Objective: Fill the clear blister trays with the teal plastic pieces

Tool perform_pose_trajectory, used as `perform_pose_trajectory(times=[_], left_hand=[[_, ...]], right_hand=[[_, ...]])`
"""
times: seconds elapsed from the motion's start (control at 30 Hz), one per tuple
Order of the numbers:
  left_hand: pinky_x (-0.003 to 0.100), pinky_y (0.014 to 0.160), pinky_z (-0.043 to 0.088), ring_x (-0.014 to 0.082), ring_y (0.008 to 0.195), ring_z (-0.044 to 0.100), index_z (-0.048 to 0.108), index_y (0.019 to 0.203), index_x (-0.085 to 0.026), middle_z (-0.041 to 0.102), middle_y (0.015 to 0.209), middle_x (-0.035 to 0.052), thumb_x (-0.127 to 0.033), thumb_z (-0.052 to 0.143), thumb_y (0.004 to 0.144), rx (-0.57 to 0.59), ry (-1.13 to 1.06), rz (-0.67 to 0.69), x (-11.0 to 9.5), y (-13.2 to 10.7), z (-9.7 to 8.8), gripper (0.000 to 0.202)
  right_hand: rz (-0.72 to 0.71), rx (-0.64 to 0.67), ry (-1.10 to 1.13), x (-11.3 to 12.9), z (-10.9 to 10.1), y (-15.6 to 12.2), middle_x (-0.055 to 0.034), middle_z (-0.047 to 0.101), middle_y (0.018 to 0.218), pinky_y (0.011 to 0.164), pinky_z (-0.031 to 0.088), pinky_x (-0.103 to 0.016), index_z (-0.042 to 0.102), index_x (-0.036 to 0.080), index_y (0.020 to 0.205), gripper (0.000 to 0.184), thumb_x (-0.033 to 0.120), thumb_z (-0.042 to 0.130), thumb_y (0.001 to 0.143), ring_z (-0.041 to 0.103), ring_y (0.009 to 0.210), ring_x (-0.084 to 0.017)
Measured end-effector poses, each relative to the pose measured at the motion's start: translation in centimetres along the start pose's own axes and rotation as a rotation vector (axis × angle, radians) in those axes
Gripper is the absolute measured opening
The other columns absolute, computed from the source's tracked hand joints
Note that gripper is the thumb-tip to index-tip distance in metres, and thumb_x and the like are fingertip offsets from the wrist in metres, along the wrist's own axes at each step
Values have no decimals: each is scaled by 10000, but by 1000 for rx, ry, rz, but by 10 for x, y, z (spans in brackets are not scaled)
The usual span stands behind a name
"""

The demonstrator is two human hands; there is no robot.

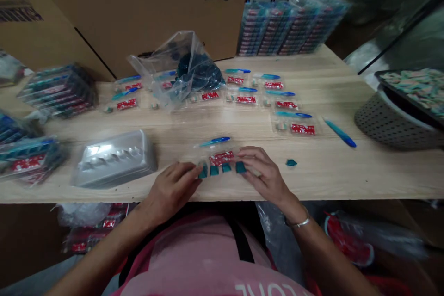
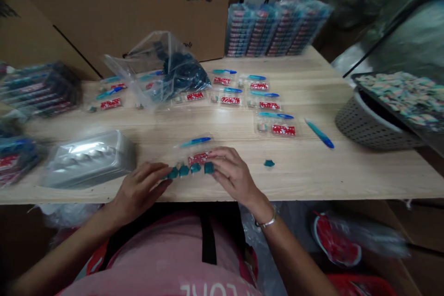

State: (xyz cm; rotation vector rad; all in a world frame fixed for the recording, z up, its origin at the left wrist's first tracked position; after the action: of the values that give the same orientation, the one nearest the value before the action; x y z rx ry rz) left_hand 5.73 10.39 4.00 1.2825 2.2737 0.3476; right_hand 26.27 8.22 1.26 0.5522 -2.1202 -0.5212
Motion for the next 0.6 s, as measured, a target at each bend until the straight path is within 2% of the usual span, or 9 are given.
perform_pose_trajectory(times=[0.07,0.13,0.2,0.23,0.3,0.37,0.47,0.53,0.6], left_hand=[[255,675,504,156,792,630,628,1082,-176,674,912,61,-233,555,900,50,-213,-236,24,25,8,205],[233,596,468,134,670,600,678,934,-165,658,778,25,-261,600,853,152,-353,-496,53,41,25,148],[235,560,446,131,599,565,690,800,-155,616,678,5,-256,652,783,233,-368,-714,81,48,42,110],[243,567,451,136,602,564,688,774,-152,602,673,2,-252,681,747,243,-334,-779,92,49,49,104],[274,633,484,163,681,590,691,852,-148,607,771,21,-244,729,690,188,-219,-814,106,50,57,193],[315,729,508,197,797,607,666,1009,-141,599,920,59,-234,749,675,94,-101,-777,110,46,60,357],[380,851,502,238,925,594,620,1120,-131,581,1000,94,-251,684,768,54,-23,-676,106,36,68,378],[406,872,494,251,945,581,618,1120,-131,585,988,98,-283,641,817,59,-18,-612,104,32,72,340],[408,852,497,255,932,578,621,1115,-128,588,979,100,-308,642,819,67,-34,-591,107,30,75,347]], right_hand=[[161,-64,65,-27,-2,9,-62,654,956,784,531,-369,639,224,1063,190,262,545,902,619,899,-208],[339,-106,109,-55,3,14,-42,645,878,705,531,-337,621,208,1099,246,306,565,880,614,768,-183],[469,-114,80,-75,11,16,-43,635,880,695,533,-343,596,191,1155,334,320,573,849,606,719,-176],[499,-109,41,-81,14,16,-54,629,912,713,536,-354,594,184,1161,352,322,571,838,610,735,-181],[505,-84,-51,-85,20,16,-85,607,999,761,538,-377,605,183,1138,339,322,561,833,618,809,-202],[493,-47,-131,-82,24,15,-108,583,1071,799,537,-399,583,188,1174,356,305,539,840,618,892,-228],[466,28,-233,-73,28,15,-138,565,1140,871,522,-443,469,175,1315,463,236,481,856,596,1025,-262],[372,88,-266,-64,31,23,-170,505,1278,987,455,-484,407,169,1367,516,206,476,857,492,1222,-282],[242,229,-257,-55,38,34,-177,401,1420,1075,355,-524,417,185,1357,544,247,559,835,316,1377,-299]])
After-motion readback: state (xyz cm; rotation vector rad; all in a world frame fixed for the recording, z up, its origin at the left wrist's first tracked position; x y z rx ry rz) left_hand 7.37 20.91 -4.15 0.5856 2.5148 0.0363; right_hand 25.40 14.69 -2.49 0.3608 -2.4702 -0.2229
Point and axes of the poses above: each hand's wrist, its own y-axis towards the middle knuckle, its own z-axis out of the palm, x = y × z, the point moved 7 cm from there along y, towards the middle knuckle
